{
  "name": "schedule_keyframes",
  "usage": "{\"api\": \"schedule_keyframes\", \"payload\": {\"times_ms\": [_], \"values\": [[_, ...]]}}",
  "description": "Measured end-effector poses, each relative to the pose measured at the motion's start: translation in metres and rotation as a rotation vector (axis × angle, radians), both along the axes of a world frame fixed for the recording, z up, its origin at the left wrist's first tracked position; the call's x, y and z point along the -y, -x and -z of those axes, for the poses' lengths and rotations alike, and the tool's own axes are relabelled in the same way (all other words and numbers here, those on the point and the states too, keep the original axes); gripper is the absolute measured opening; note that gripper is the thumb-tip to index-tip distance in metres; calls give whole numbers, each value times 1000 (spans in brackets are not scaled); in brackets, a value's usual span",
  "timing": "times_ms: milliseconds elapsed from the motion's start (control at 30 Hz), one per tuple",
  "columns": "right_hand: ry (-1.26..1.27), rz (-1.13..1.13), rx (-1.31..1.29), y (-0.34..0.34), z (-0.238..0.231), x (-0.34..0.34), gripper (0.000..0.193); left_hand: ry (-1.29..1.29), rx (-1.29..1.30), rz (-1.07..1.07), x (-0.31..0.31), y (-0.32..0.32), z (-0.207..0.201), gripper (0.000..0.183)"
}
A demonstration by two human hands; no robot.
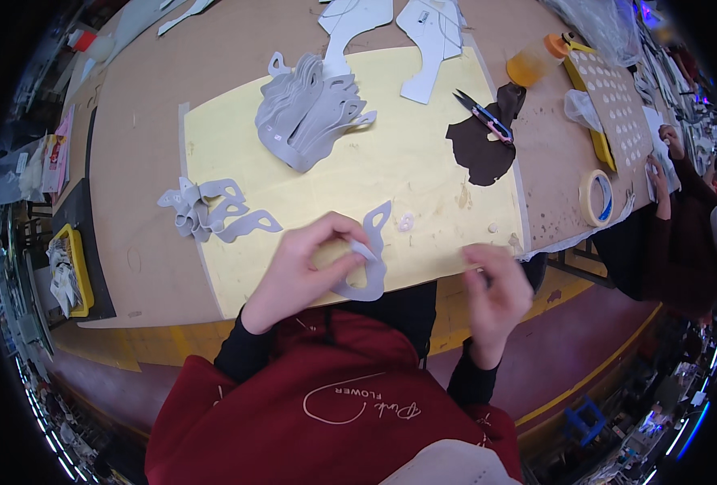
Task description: The person repeatedly picks up small white circular pieces and attaches them to gray paper cutouts on a yellow work surface. They handle the pieces one at a time, pressing them onto the cutouts and occasionally adjusting their placement.
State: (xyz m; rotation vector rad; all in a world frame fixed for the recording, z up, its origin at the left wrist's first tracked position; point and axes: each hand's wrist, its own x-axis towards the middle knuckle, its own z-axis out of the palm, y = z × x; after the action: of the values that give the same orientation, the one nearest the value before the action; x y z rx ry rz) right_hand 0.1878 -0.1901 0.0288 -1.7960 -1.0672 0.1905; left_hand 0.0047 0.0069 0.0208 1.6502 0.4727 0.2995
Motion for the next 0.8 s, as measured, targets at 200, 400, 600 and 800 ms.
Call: {"api": "schedule_keyframes", "payload": {"times_ms": [200, 400, 600, 800], "values": [[177, -163, -400, 24, -3, -28, 15, 307, -35, 72, 21, -19, -4, 55], [202, -6, -335, 10, 5, -44, 8, -19, -57, -29, 22, -28, 6, 39], [255, 21, -354, -5, 17, -56, 10, -346, -156, -150, 23, -39, 4, 18], [300, -43, -403, -9, 13, -57, 11, -395, -139, -177, 25, -43, 14, 18]]}}
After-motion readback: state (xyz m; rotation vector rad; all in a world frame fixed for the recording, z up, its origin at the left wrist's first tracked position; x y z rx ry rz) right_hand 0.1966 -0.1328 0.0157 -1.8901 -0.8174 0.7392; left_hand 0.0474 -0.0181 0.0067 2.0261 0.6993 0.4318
